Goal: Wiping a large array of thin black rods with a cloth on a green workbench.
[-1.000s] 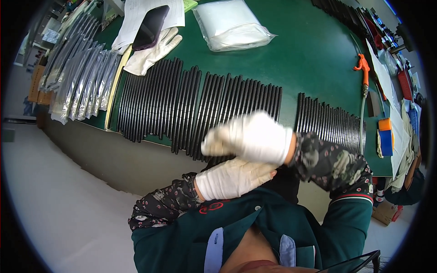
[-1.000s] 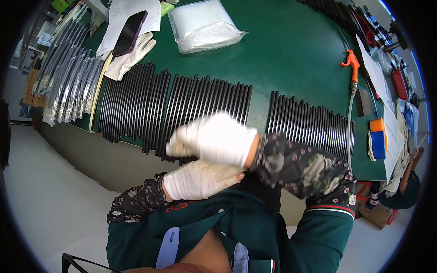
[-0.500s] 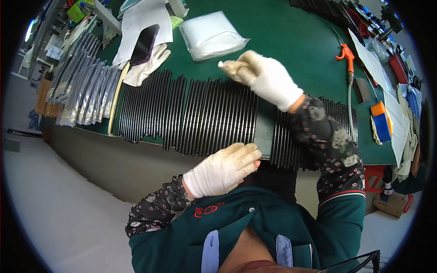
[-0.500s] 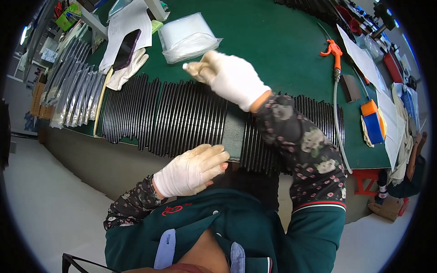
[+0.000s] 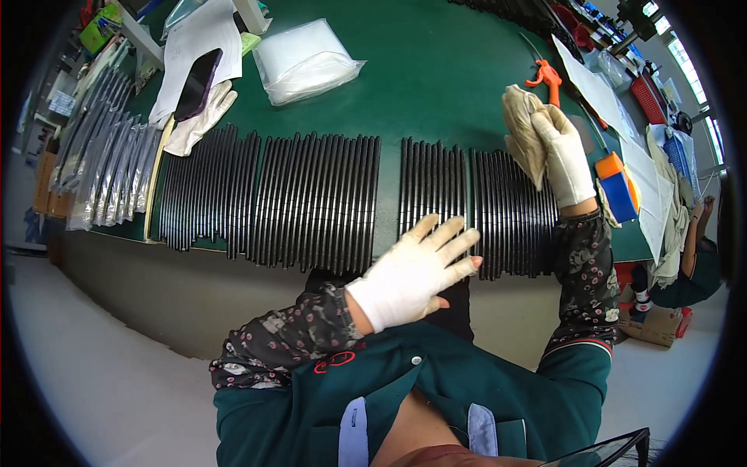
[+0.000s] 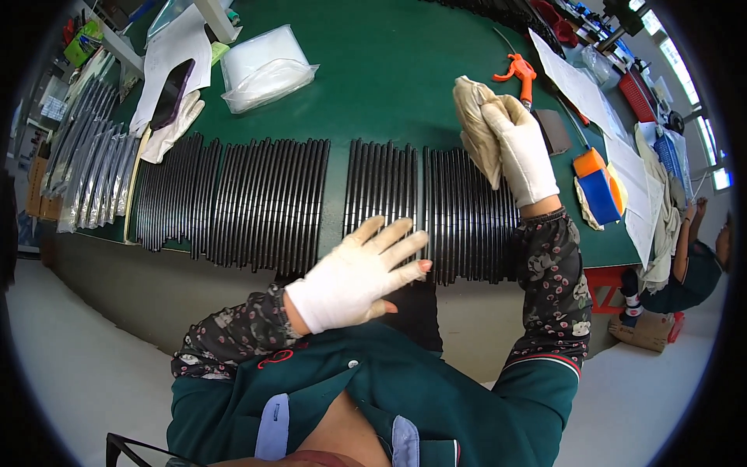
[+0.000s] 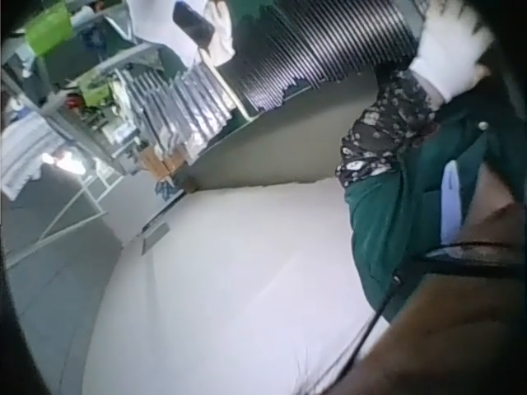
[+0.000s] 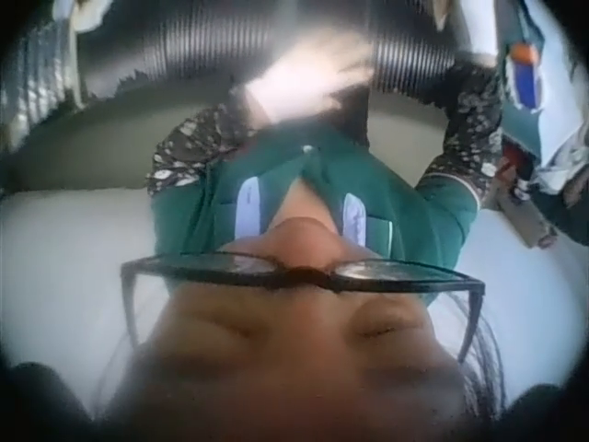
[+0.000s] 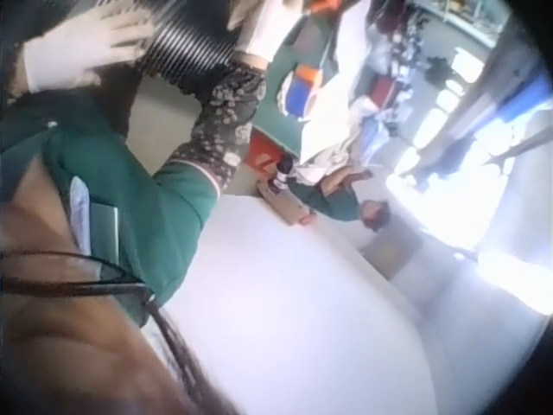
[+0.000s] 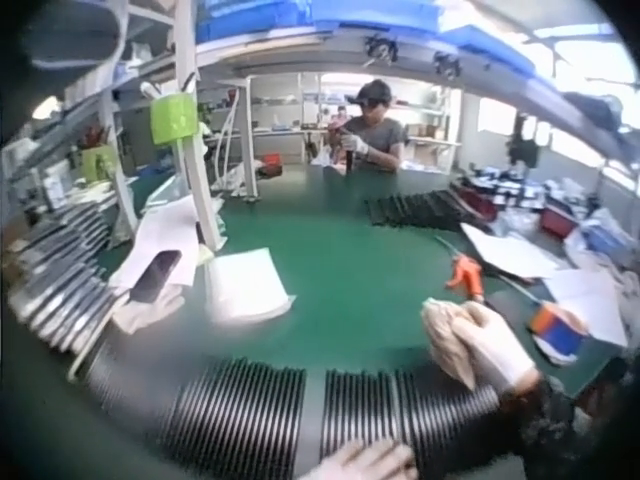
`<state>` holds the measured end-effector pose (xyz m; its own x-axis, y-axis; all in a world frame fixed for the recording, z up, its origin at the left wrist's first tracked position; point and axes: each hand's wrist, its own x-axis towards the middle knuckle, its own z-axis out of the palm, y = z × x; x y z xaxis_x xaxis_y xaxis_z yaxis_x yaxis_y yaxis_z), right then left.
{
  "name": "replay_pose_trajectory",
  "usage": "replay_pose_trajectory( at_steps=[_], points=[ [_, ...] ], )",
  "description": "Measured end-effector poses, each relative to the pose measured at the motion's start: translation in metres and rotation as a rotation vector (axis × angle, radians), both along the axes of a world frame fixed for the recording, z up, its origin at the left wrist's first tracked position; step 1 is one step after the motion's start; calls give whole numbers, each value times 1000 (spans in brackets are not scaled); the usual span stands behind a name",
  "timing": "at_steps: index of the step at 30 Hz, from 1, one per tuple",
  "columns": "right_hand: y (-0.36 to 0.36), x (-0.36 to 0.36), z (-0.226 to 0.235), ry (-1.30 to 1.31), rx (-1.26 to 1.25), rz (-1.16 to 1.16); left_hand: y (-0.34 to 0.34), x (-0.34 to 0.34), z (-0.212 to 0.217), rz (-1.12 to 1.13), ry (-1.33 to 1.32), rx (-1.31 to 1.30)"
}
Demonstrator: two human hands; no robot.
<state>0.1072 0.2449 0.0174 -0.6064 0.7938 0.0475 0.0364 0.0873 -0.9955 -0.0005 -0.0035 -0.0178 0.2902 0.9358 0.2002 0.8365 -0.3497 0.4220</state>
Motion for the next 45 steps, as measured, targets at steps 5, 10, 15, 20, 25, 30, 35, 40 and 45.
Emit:
replay_pose_trajectory(
  at_steps=[5,10,15,20,25,30,35,40,45],
  points=[
    [-22,-4,4,-297,306,3,-25,-17,11,52,101,-59],
    [-120,-32,11,-467,942,995,-39,-3,-27,-158,-116,-100],
    [-76,-92,-28,-238,1177,559,-30,-5,-18,-174,90,81],
    [-125,-70,-24,-115,1090,1048,-28,-12,-20,-189,110,101],
    [-72,-107,-33,-256,1138,623,-29,-7,-26,-181,22,149],
    [-127,-76,-33,-116,1012,1071,-30,-6,-28,-182,4,109],
    [-95,-98,-30,-259,1003,780,-30,-3,-21,-165,35,112],
    [-67,-85,4,-216,689,394,-29,-18,15,-212,21,-25],
    [-16,-25,1,-166,705,105,4,-69,60,-34,264,78]
  ],
)
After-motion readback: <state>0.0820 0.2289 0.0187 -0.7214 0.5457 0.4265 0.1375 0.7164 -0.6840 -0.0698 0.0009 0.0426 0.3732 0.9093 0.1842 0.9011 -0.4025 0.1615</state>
